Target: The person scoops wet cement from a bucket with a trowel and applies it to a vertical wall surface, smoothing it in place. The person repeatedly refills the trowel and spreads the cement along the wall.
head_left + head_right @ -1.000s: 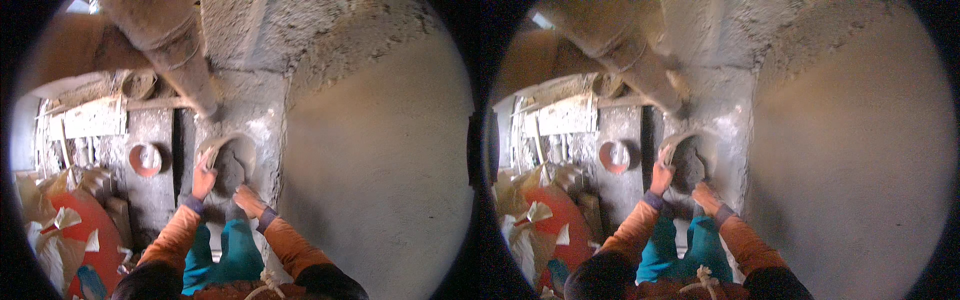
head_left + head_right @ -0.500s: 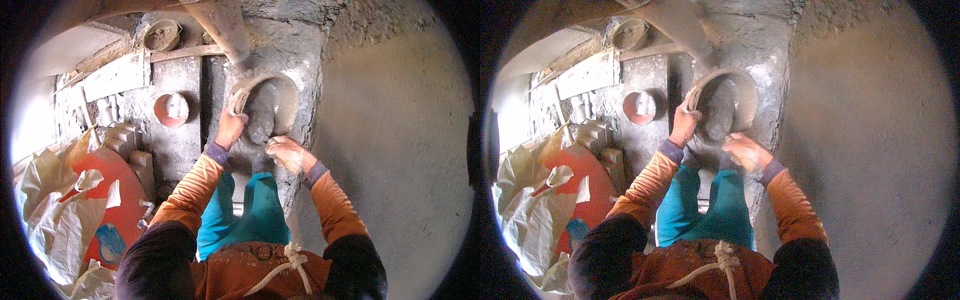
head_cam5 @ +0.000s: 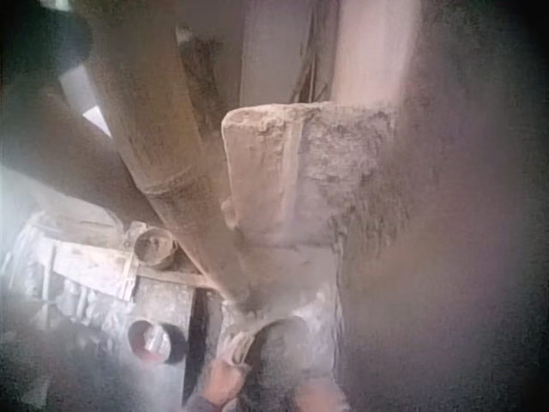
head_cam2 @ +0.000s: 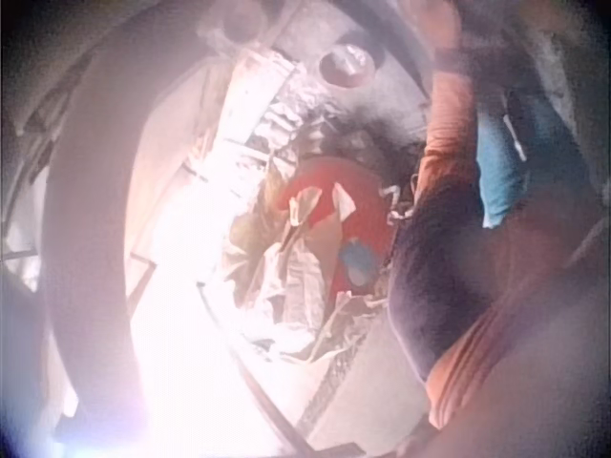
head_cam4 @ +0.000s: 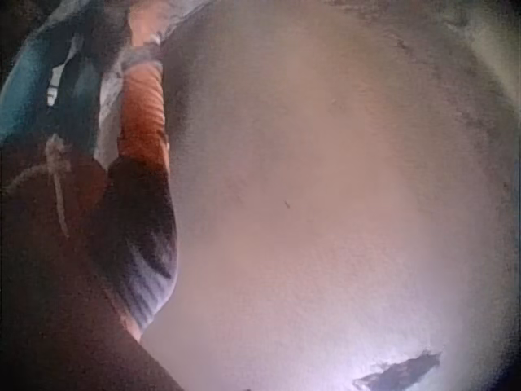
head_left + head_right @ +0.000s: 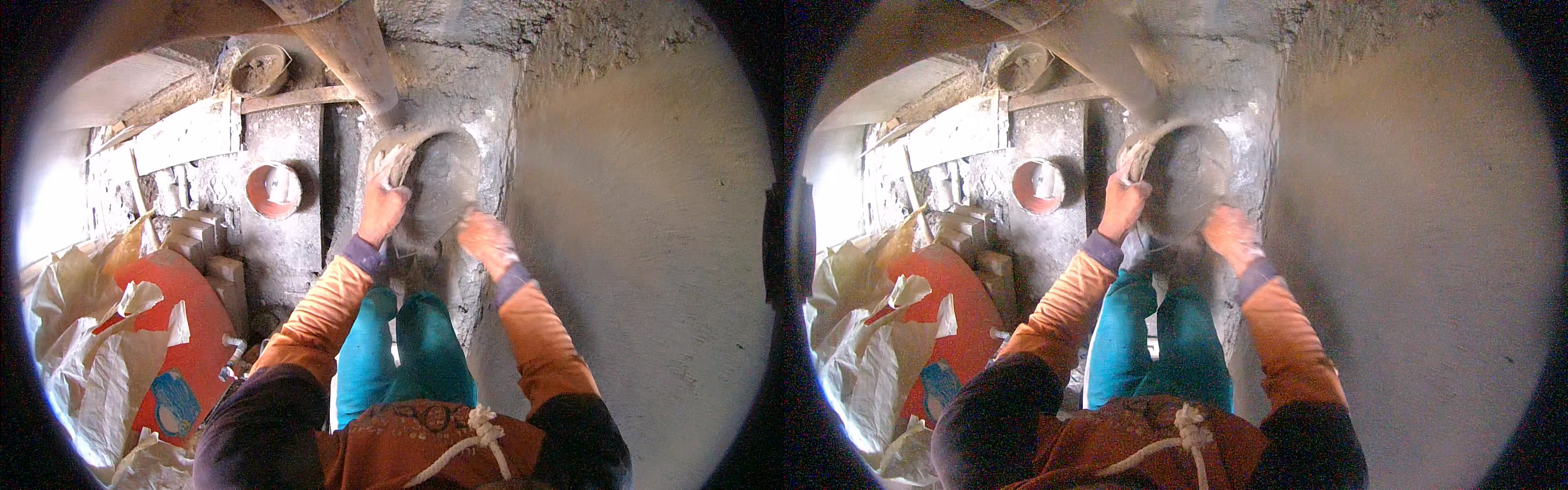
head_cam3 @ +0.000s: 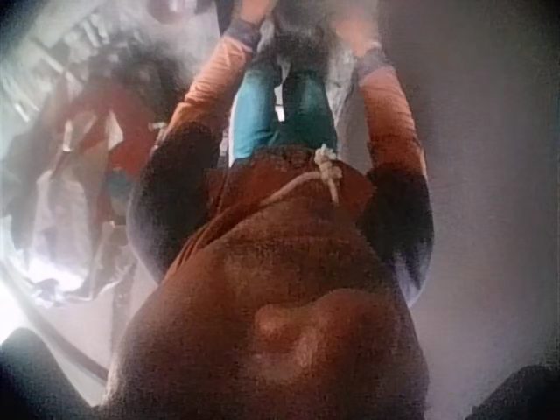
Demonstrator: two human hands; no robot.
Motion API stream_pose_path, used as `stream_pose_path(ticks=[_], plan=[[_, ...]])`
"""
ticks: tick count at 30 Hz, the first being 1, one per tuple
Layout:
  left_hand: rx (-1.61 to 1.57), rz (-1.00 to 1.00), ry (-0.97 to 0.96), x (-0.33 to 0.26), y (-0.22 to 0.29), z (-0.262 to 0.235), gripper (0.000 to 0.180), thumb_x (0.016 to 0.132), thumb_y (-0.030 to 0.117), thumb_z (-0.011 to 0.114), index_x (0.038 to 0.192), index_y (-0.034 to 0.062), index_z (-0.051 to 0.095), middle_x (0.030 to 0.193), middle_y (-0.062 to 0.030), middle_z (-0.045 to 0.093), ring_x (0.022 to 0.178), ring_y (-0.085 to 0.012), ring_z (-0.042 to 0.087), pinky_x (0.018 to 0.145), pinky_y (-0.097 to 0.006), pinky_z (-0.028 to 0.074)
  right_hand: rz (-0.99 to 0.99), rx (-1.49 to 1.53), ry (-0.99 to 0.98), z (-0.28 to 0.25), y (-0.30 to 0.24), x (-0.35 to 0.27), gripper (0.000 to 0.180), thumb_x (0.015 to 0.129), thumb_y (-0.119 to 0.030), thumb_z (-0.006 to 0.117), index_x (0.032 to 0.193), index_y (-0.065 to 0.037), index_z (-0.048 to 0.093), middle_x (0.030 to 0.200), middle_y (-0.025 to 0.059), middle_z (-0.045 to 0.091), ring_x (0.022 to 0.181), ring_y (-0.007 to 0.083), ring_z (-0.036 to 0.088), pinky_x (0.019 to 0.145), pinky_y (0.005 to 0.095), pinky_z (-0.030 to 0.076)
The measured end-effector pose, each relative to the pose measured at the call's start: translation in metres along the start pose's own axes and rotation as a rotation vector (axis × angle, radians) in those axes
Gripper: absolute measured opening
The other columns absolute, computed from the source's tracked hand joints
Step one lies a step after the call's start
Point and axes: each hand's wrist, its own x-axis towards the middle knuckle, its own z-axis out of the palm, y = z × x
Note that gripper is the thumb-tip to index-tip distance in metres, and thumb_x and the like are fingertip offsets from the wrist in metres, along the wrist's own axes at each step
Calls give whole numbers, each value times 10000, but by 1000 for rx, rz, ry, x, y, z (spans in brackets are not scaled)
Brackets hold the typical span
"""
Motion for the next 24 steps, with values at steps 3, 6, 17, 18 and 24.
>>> stream_pose_path(ticks=[3, 6, 17, 18, 24], plan=[[-82, -9, 17, 12, 5, 13, 590, 695, -8, 561, 1283, -45, 565, 1169, -86, 649, 1039, -174, 583, 898, -259, 439, -138, 280, 94, 32, -24, 7, 319, 876, -293, 613, 1009, -4, 642, 1009, 219, 680, 936, 392, 657, 798, 471, 524], [-175, -117, -60, 12, -13, 1, 620, 704, 22, 550, 1323, -11, 551, 1325, -191, 575, 1291, -313, 467, 1088, -337, 325, -229, 704, -39, 37, -7, -12, 416, 844, -356, 688, 1020, 11, 605, 1023, 223, 669, 962, 389, 648, 805, 464, 517], [-118, -148, -26, 38, -49, 29, 712, 656, -18, 554, 1366, -24, 509, 1388, -208, 538, 1382, -298, 406, 1154, -341, 263, -90, 399, 39, 91, 15, 69, 386, 877, -399, 609, 1027, -43, 610, 967, 190, 676, 925, 371, 648, 826, 455, 511], [-213, -176, 19, 41, -56, 27, 713, 659, -31, 544, 1370, -20, 507, 1365, -190, 554, 1347, -287, 437, 1132, -333, 291, -30, 508, 3, 69, -3, 56, 397, 871, -404, 618, 1039, -45, 611, 972, 192, 674, 923, 378, 644, 821, 459, 509], [-530, -496, 139, 41, -94, 15, 731, 658, -106, 472, 1383, -14, 494, 1148, -46, 610, 1003, -190, 567, 893, -273, 440, 20, 470, 13, 11, 11, 20, 456, 850, -358, 689, 1135, -16, 591, 932, 154, 684, 843, 314, 663, 746, 430, 521]])
